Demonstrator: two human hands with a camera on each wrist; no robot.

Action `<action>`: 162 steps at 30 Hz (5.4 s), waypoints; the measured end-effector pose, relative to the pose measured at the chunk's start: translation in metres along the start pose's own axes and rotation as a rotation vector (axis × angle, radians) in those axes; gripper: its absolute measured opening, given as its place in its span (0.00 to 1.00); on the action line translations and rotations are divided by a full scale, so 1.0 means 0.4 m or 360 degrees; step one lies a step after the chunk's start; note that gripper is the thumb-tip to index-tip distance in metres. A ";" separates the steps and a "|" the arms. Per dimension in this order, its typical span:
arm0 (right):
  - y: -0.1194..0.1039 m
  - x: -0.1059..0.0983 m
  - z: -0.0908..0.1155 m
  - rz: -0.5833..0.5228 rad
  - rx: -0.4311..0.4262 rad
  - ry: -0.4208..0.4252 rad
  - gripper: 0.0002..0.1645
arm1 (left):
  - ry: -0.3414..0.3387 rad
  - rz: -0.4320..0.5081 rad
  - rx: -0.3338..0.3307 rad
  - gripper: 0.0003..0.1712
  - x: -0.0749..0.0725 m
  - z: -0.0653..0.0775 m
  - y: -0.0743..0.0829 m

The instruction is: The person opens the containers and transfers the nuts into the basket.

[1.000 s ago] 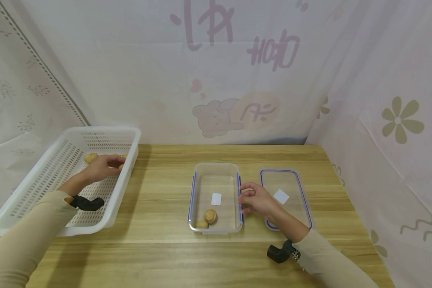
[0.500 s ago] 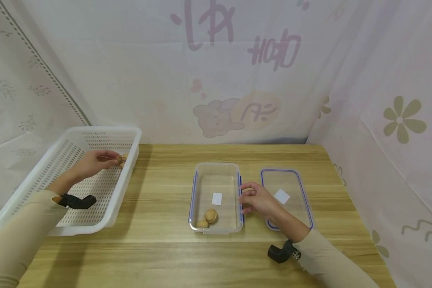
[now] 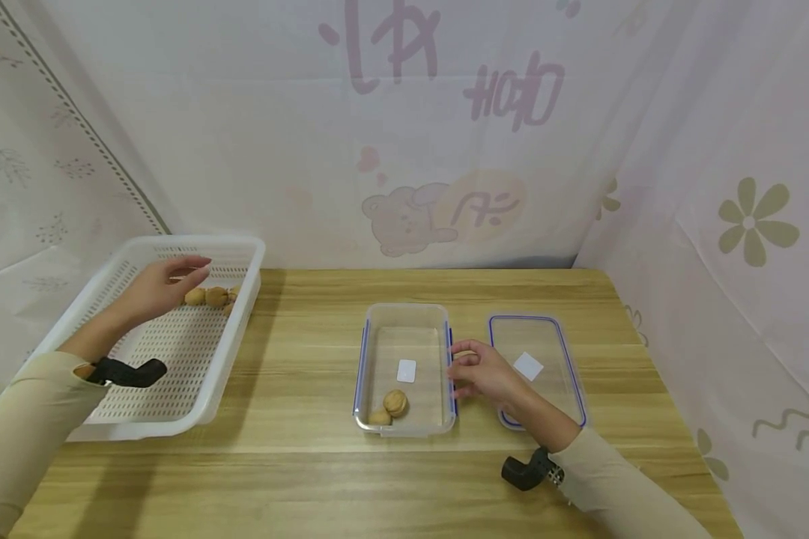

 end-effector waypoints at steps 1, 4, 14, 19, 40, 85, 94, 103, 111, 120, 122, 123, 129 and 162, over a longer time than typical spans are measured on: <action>-0.001 0.000 0.001 0.0000 -0.0008 -0.0006 0.28 | -0.0001 -0.0017 0.0020 0.32 0.001 -0.002 0.012; -0.003 0.000 0.000 -0.0002 -0.0013 -0.0010 0.29 | -0.0005 -0.0090 0.0088 0.33 0.008 -0.005 0.051; 0.000 -0.003 -0.006 -0.0006 -0.0006 -0.0002 0.29 | -0.0106 -0.0241 0.0219 0.37 0.058 -0.014 0.134; 0.002 -0.001 -0.005 0.0002 -0.0008 0.0001 0.28 | -0.0142 -0.0339 0.0248 0.39 0.085 -0.008 0.164; 0.011 -0.003 -0.004 -0.0018 0.0019 0.0004 0.27 | -0.0378 -0.0489 0.0421 0.40 0.237 -0.012 0.286; 0.010 -0.003 -0.005 0.0003 0.0028 0.0020 0.27 | -0.0971 -0.0670 0.0827 0.40 0.589 -0.002 0.488; 0.010 -0.008 -0.005 0.0005 0.0020 0.0020 0.27 | -0.1131 -0.0661 0.0870 0.37 0.650 0.007 0.525; 0.015 -0.006 -0.007 -0.0026 0.0027 0.0016 0.27 | -0.1395 -0.0483 0.0800 0.31 0.700 0.005 0.532; 0.014 -0.004 -0.008 -0.0018 0.0015 0.0012 0.26 | -0.1646 -0.0411 0.0602 0.30 0.748 0.013 0.507; 0.014 -0.008 -0.007 0.0001 0.0026 0.0025 0.27 | -0.1845 -0.0304 0.0545 0.28 0.787 0.021 0.524; 0.014 -0.008 -0.007 -0.0001 0.0025 0.0024 0.27 | -0.1873 -0.0293 0.0530 0.26 0.790 0.022 0.525; 0.015 -0.007 -0.007 0.0000 0.0026 0.0022 0.27 | -0.1885 -0.0289 0.0524 0.26 0.792 0.022 0.525; 0.013 -0.008 -0.007 0.0009 0.0028 0.0018 0.27 | -0.1919 -0.0246 0.0516 0.23 0.797 0.021 0.524; 0.008 -0.001 -0.006 -0.0001 0.0011 -0.0006 0.27 | -0.1751 0.0037 0.0608 0.14 0.758 -0.017 0.546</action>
Point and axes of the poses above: each hand's wrist, its own z-axis away from the middle knuckle, its own x-axis out of the palm, y = z × x, the point moved 8 cm from there along -z, towards the middle knuckle, and after that the axes turned 7 degrees about z, right-handed, at the moved point
